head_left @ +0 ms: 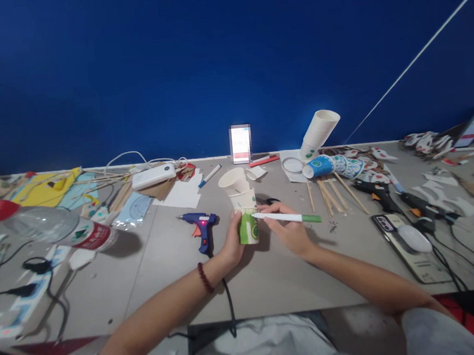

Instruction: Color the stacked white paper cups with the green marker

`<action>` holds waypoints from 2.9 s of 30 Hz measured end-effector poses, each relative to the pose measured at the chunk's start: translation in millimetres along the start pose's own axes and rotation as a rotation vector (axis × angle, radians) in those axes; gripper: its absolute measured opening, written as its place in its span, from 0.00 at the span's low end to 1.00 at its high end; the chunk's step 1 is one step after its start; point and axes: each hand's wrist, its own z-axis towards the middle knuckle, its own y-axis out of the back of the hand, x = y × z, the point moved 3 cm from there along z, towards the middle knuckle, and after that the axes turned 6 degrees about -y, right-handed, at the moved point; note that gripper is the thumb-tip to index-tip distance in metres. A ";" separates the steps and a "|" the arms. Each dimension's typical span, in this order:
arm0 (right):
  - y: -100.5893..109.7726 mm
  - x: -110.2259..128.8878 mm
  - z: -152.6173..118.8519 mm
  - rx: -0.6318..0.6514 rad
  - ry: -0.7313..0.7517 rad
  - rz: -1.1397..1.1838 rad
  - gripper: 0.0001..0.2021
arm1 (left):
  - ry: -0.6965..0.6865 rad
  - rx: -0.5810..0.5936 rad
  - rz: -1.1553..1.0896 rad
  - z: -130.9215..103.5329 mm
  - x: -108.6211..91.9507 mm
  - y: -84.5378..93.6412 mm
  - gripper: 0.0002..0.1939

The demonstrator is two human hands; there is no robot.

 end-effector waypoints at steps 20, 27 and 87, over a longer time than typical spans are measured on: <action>-1.6 0.1 -0.4 0.026 0.022 -0.025 0.03 | 0.004 -0.006 0.006 -0.4 -0.3 -0.1 0.16; -3.6 0.7 -3.3 0.017 0.012 0.040 0.03 | 0.031 -0.041 -0.047 0.1 -1.4 -0.7 0.17; -5.9 -0.9 -6.3 0.125 -0.025 -0.074 0.01 | 0.024 -0.041 -0.055 3.0 2.1 5.8 0.19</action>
